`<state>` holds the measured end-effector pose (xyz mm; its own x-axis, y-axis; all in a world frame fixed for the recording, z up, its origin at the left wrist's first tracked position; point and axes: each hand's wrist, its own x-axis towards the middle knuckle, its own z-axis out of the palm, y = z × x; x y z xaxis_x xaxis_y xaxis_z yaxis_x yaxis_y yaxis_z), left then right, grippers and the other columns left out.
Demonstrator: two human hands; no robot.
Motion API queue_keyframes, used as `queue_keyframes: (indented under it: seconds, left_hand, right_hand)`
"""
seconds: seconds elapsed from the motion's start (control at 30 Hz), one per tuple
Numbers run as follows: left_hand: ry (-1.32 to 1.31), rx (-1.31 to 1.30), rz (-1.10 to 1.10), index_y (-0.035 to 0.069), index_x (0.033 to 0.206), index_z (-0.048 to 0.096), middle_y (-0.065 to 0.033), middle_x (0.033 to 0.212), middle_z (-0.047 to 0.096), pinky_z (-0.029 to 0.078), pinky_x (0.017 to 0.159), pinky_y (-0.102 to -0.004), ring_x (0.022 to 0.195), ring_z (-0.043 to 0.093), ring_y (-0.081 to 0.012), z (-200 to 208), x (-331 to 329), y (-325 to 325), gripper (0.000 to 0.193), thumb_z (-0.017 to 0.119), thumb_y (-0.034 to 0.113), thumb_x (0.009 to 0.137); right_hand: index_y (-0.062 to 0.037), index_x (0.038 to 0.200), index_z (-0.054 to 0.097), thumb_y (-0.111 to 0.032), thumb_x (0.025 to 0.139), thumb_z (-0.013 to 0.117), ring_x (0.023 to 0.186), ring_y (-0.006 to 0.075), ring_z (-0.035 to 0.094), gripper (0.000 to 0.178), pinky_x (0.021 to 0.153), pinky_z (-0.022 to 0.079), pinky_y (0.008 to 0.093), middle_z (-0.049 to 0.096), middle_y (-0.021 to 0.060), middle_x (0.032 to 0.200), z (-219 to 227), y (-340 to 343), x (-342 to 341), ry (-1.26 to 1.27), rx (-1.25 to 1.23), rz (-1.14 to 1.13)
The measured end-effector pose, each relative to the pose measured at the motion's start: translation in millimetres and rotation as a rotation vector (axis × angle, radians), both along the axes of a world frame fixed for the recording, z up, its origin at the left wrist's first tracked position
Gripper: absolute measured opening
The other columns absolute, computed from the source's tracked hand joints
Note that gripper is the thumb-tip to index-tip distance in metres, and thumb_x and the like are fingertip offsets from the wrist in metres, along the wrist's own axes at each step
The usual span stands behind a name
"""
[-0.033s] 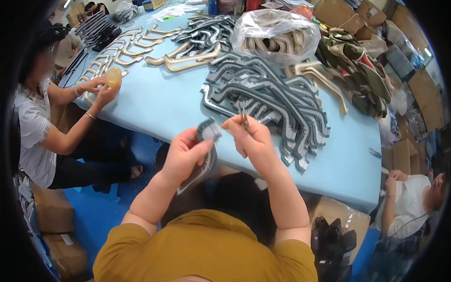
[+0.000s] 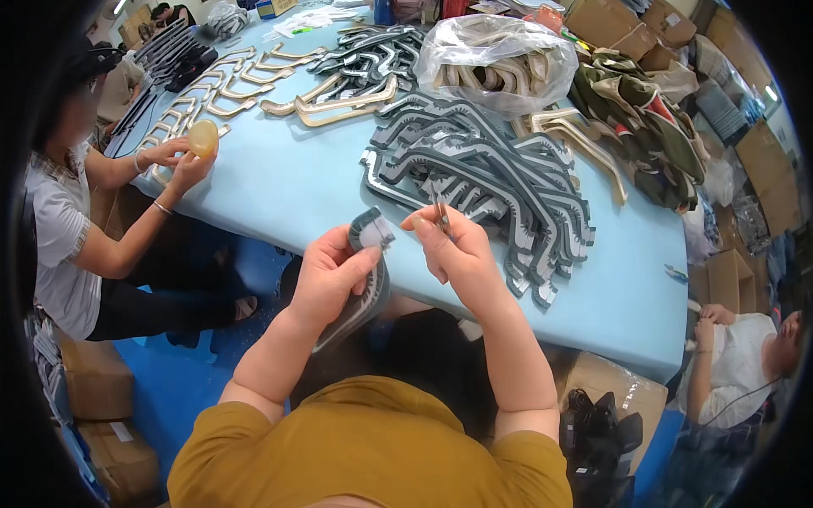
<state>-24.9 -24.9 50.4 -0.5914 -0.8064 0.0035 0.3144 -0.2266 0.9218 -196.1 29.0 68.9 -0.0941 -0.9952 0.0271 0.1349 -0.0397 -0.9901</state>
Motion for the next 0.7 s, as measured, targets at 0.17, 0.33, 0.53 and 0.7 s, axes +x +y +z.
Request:
queue_keyframes:
  seconds: [0.17, 0.33, 0.53, 0.7]
  left_hand:
    - [-0.038, -0.059, 0.048, 0.002, 0.090, 0.057, 0.0043, 0.068, 0.054, 0.035, 0.047, -0.0159, 0.054, 0.044, -0.0001, -9.2, -6.0, -1.2, 0.008, 0.059, 0.007, 0.084]
    - [-0.059, -0.144, 0.119, 0.002, 0.090, 0.057, 0.0048, 0.069, 0.054, 0.036, 0.048, -0.0162, 0.055, 0.045, 0.0003, -18.5, -9.5, 5.1, 0.009, 0.061, 0.006, 0.083]
    - [0.050, 0.176, -0.025, 0.003, 0.100, 0.058, 0.0001, 0.078, 0.060, 0.036, 0.047, -0.0174, 0.050, 0.045, -0.0039, -17.7, -0.5, -8.5, 0.018, 0.058, 0.009, 0.083]
    - [0.165, 0.317, -0.122, 0.003, 0.100, 0.056, 0.0023, 0.073, 0.056, 0.038, 0.048, -0.0160, 0.052, 0.046, -0.0026, -12.7, 3.1, -13.8, 0.017, 0.056, 0.008, 0.084]
  right_hand:
    - [-0.0017, 0.086, 0.056, -0.020, 0.086, 0.058, 0.062, 0.0035, 0.037, 0.018, 0.054, 0.031, 0.0202, 0.046, -0.0055, 0.067, -8.8, 0.5, 8.7, 0.213, 0.033, -0.043]
    - [-0.0007, 0.080, 0.055, -0.015, 0.086, 0.056, 0.062, 0.0049, 0.038, 0.015, 0.055, 0.033, 0.0216, 0.047, -0.0026, 0.065, -25.7, 0.0, 16.5, 0.228, 0.000, -0.115]
    - [-0.0027, 0.083, 0.053, -0.014, 0.083, 0.059, 0.057, 0.0054, 0.037, 0.013, 0.050, 0.031, 0.0211, 0.046, -0.0013, 0.064, -23.7, 13.3, 13.7, 0.411, -0.175, -0.391]
    - [-0.0033, 0.095, 0.058, -0.006, 0.069, 0.067, 0.056, 0.0210, 0.055, 0.028, 0.051, 0.045, 0.0298, 0.057, 0.0085, 0.071, -15.0, 20.0, 8.3, 0.870, -0.366, -0.339]
